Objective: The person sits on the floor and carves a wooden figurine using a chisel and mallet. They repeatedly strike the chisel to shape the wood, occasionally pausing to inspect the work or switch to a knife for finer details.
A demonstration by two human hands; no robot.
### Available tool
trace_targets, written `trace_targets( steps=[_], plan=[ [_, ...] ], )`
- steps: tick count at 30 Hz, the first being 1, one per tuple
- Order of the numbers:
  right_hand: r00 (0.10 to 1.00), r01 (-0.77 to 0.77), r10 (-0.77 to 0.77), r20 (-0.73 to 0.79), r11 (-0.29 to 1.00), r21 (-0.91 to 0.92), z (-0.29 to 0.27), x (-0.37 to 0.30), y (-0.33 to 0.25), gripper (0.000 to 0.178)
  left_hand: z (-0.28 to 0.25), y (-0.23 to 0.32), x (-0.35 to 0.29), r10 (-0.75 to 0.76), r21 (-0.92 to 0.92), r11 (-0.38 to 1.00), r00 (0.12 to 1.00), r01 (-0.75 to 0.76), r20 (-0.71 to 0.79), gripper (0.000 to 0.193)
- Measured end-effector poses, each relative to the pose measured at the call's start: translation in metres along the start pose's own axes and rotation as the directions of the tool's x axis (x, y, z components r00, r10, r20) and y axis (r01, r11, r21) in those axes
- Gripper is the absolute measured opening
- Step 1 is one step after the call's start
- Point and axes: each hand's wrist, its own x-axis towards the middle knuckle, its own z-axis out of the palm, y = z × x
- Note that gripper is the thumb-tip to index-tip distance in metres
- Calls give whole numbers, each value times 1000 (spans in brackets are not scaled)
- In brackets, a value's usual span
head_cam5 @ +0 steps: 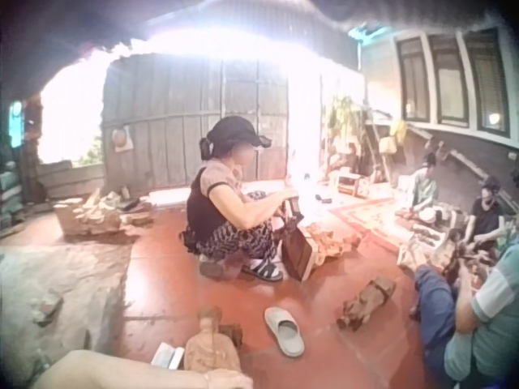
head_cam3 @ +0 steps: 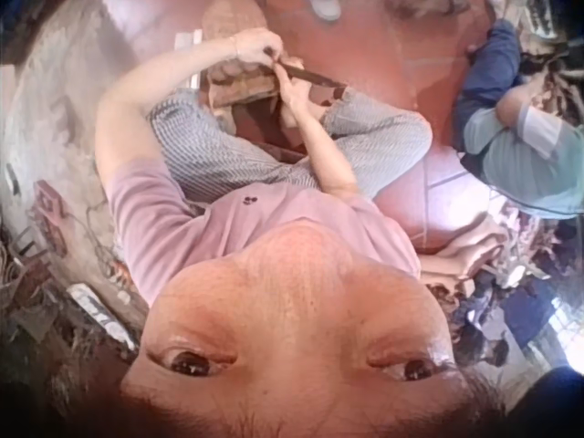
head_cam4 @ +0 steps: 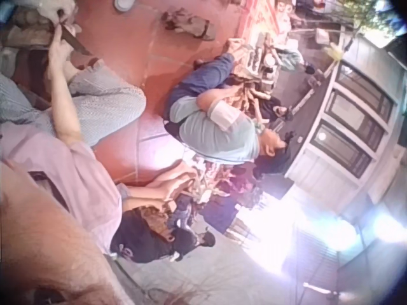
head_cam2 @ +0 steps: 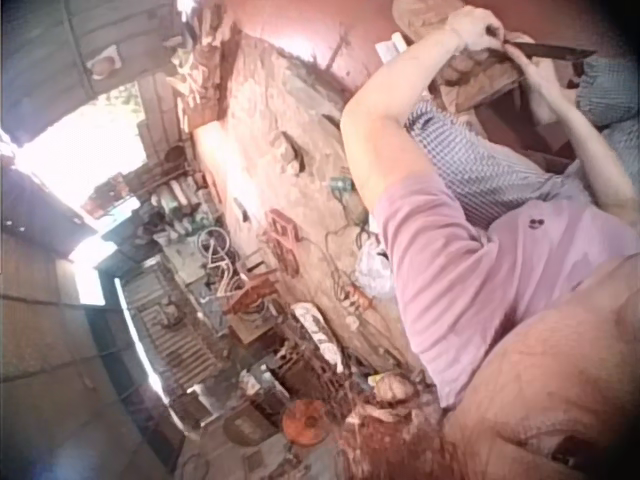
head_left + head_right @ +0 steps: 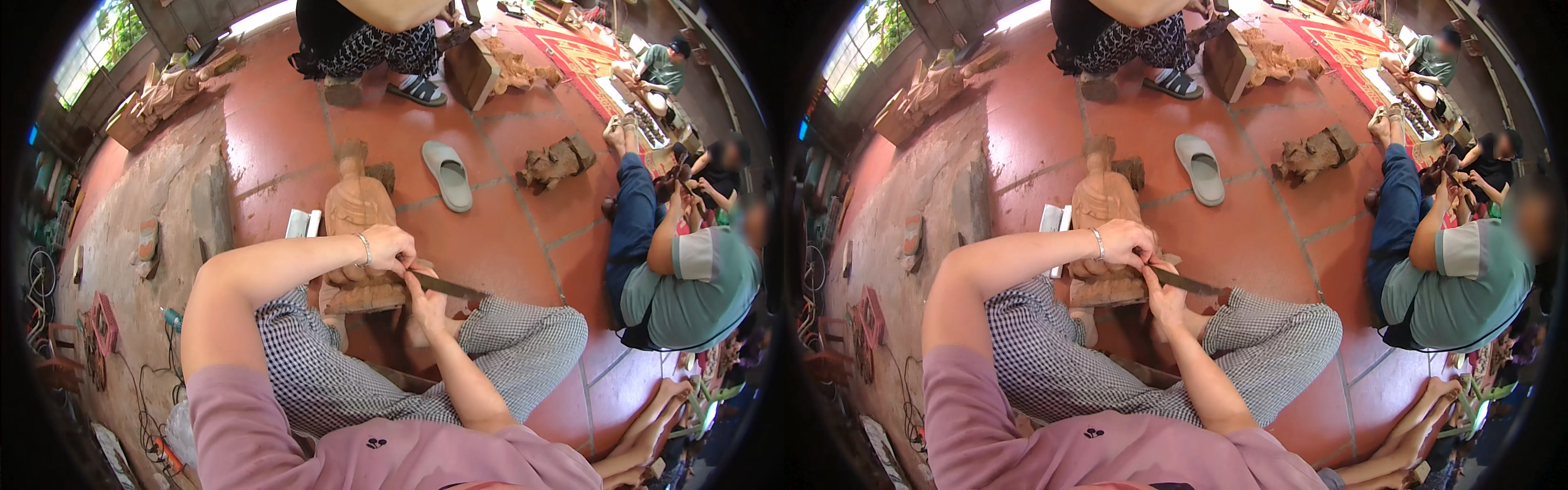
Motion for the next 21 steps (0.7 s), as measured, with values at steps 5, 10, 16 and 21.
trace_targets(
  steps=[5, 10, 16, 21],
  plan=[
    [999, 30, -30, -28, 1000, 3, 8, 0, -5, 21, 10, -21, 3, 142, -25, 990, 990, -142, -13, 20],
    [998, 34, -35, 43, 999, 6, -10, 15, 20, 20, -14, -15, -10, 53, -162, 984, 993, -70, -109, 24],
    [981, -164, 190, -33, 910, 380, -26, 19, -3, 12, -23, -29, -33, -220, -19, 976, 965, 219, -145, 33],
    [986, -163, 162, 25, 944, 287, -21, 17, -20, 11, -24, -35, -40, -311, -293, 903, 948, 315, 60, 38]
  ],
)
